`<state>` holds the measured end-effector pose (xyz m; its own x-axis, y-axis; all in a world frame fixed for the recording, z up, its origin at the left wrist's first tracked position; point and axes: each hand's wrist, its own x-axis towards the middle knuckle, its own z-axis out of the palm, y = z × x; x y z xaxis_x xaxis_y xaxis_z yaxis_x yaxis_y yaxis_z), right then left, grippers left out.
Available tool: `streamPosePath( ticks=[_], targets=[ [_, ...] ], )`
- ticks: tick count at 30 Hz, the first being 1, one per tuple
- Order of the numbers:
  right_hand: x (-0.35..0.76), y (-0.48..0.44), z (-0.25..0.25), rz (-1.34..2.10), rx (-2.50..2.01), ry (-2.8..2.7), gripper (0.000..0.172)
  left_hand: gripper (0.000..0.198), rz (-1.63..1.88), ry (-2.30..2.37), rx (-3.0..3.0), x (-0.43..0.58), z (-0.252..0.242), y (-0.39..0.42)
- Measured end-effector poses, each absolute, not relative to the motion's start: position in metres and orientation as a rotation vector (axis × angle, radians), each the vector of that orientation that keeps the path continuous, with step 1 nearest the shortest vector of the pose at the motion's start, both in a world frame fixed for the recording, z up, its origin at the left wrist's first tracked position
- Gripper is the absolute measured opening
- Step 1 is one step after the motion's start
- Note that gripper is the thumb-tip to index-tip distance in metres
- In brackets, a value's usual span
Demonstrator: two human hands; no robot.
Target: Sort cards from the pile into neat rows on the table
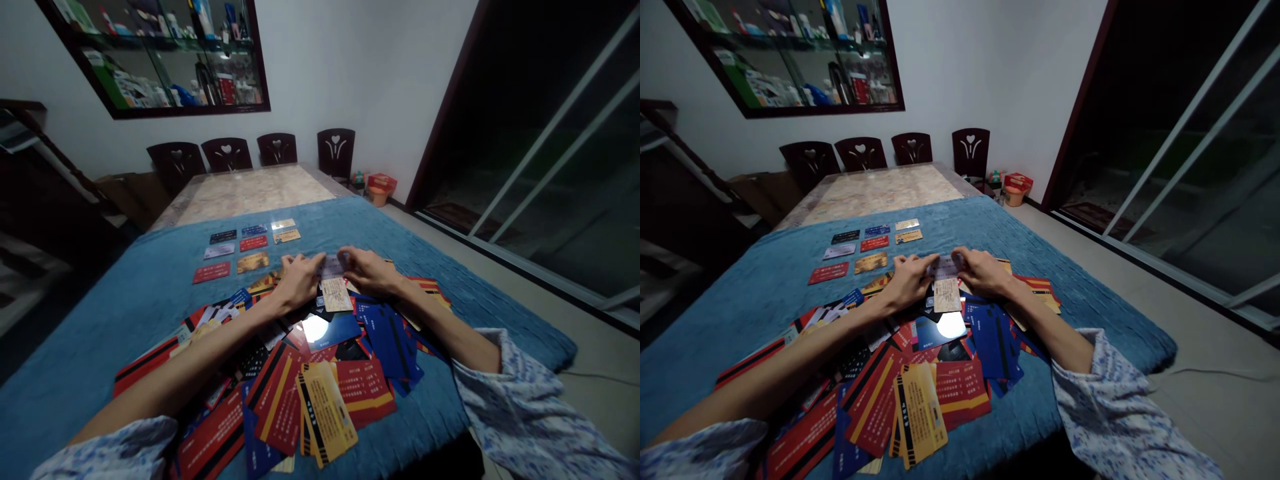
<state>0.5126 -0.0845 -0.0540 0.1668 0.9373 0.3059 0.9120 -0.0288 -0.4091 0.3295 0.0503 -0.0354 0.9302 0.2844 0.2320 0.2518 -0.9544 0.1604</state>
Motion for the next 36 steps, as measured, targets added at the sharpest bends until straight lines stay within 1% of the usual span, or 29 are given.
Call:
streamPosePath(
  ticks=[3, 10, 18, 26, 32, 36],
  targets=[
    [0.514, -0.084, -0.056, 0.047, -1.936, -1.764, 0.045, 0.054, 0.384, 0.435, 2.956, 0.331, -0.036, 0.05],
    [0.516, -0.084, -0.062, -0.052, -1.87, -1.789, 0.059, 0.048, 0.365, 0.479, 2.895, 0.334, -0.033, 0.05],
    [0.521, -0.084, -0.063, -0.123, -1.879, -1.818, 0.051, 0.034, 0.398, 0.449, 2.831, 0.334, -0.033, 0.055],
    [0.518, -0.085, -0.06, -0.09, -1.9, -1.812, 0.049, 0.034, 0.397, 0.389, 2.857, 0.331, -0.035, 0.06],
    [0.519, -0.083, -0.054, -0.049, -1.907, -1.83, 0.047, 0.041, 0.383, 0.413, 2.952, 0.328, -0.03, 0.06],
    [0.521, -0.079, -0.049, -0.032, -1.901, -1.874, 0.047, 0.04, 0.379, 0.426, 2.971, 0.325, -0.026, 0.061]
  ],
)
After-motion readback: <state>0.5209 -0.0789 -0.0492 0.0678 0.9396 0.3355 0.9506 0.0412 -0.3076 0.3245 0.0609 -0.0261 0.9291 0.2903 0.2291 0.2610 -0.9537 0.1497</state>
